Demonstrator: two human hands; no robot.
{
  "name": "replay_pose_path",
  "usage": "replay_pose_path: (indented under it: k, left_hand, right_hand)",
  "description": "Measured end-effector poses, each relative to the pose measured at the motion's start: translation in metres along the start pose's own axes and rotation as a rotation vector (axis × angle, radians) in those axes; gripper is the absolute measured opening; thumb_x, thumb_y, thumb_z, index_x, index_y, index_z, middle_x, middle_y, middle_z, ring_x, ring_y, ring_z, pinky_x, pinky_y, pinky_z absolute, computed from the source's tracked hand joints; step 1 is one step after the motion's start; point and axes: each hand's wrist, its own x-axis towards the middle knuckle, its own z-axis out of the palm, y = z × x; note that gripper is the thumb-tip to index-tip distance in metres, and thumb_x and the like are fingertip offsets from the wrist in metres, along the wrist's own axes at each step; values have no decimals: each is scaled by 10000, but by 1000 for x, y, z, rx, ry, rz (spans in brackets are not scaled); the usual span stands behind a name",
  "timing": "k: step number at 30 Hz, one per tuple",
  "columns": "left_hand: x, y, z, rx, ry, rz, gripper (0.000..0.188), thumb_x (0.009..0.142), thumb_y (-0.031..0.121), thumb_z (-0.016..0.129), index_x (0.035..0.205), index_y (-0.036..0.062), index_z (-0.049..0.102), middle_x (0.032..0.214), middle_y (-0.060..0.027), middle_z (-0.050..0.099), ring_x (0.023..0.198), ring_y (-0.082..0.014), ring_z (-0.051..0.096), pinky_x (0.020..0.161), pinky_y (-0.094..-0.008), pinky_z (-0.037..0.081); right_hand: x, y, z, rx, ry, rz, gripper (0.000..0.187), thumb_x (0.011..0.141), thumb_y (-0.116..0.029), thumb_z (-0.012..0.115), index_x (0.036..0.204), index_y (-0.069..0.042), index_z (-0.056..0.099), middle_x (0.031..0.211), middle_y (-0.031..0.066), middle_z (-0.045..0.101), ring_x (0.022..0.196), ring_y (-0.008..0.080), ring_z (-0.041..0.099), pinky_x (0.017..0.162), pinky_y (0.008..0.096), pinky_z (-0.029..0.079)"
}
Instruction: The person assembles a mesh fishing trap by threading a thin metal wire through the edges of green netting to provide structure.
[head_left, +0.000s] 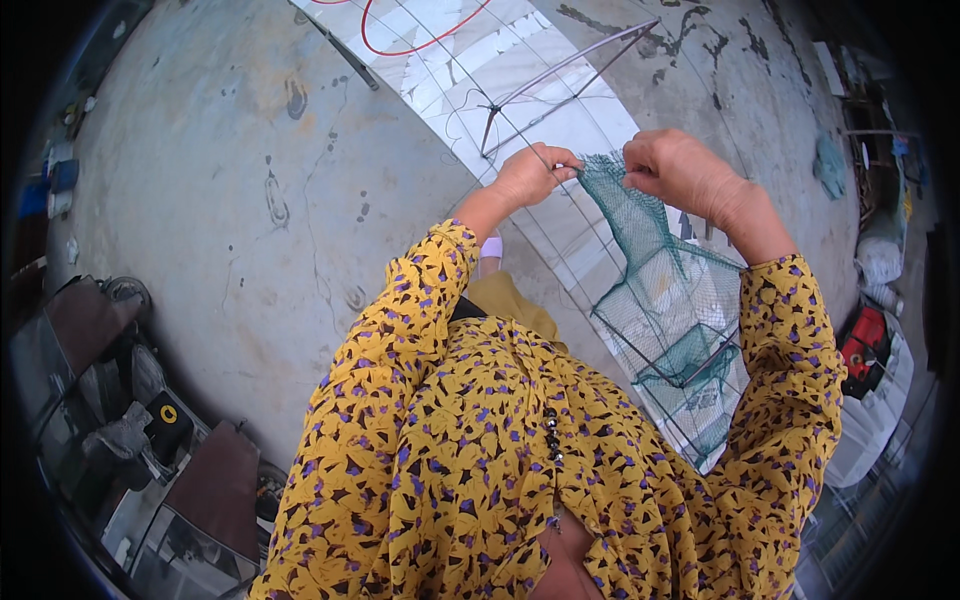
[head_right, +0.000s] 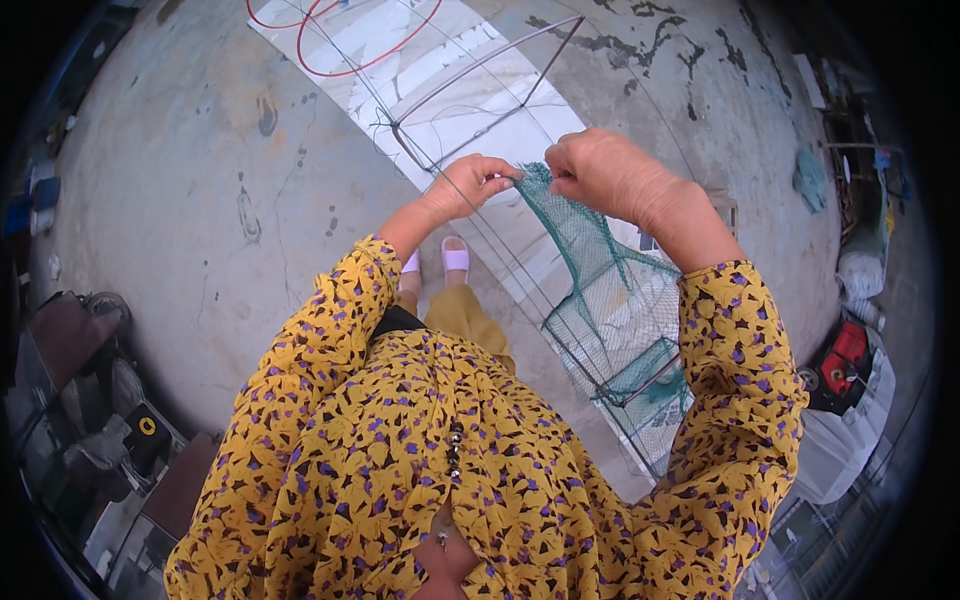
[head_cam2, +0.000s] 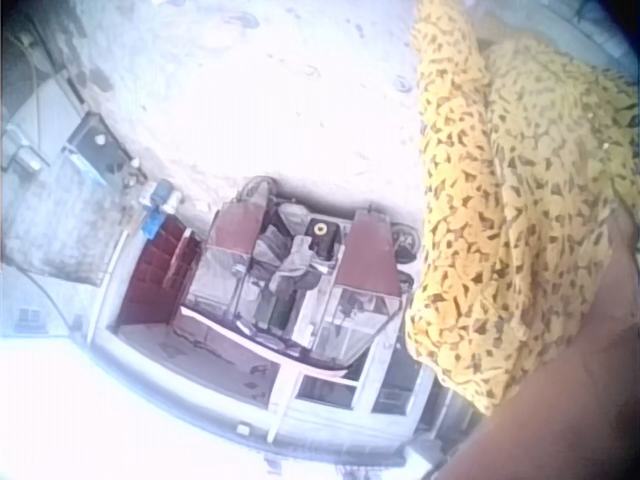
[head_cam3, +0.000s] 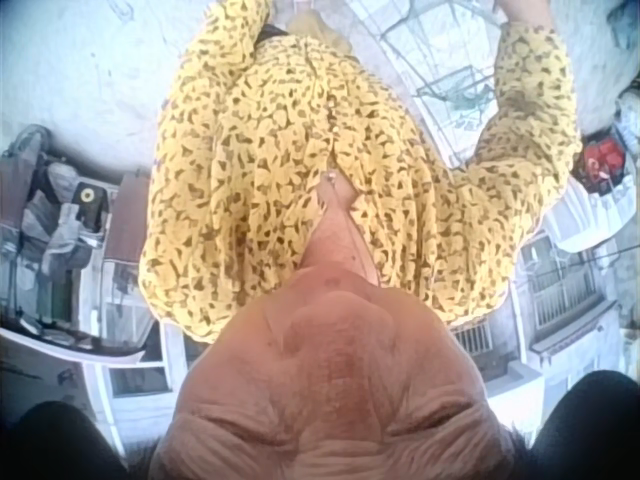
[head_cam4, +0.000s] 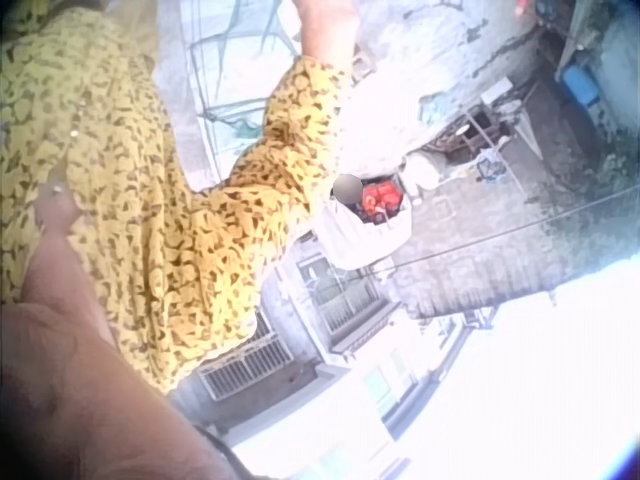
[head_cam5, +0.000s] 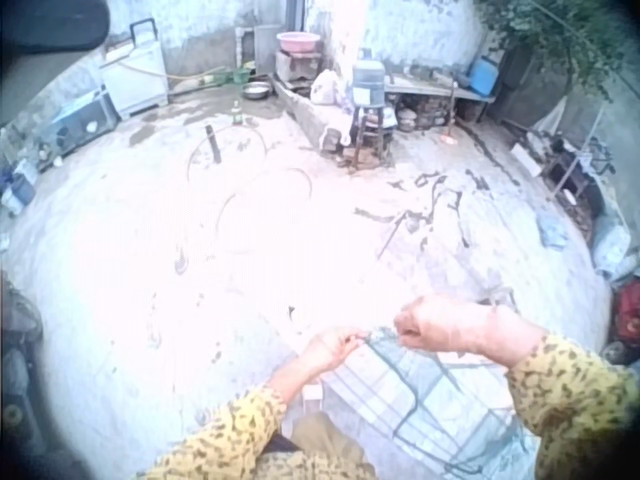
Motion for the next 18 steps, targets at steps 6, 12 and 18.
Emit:
replay_pose_path:
  k: [6,12,18]
  left_hand:
    - [-3,11,-2,-213,-158,-27,324,744,44,603,1062,61,545,968,-73,579,663,-120,547,666,-269,464]
    - [-20,67,-26,-497,-149,13,437,770,80,621,1156,39,419,1099,-109,520,731,-130,619,566,-233,466]
    - [-16,71,-11,-685,-41,-63,228,814,85,596,993,15,473,874,-84,591,678,-124,622,554,-216,468]
  right_hand:
    - [6,3,6,-3,-74,43,125,692,-78,643,753,-9,559,745,129,571,714,293,557,640,360,445]
    - [5,8,8,94,-111,68,121,681,-32,634,790,-11,586,768,136,582,754,287,575,671,350,450]
    - [10,2,6,153,2,77,179,701,-42,624,852,-23,530,741,142,594,724,321,580,634,380,450]
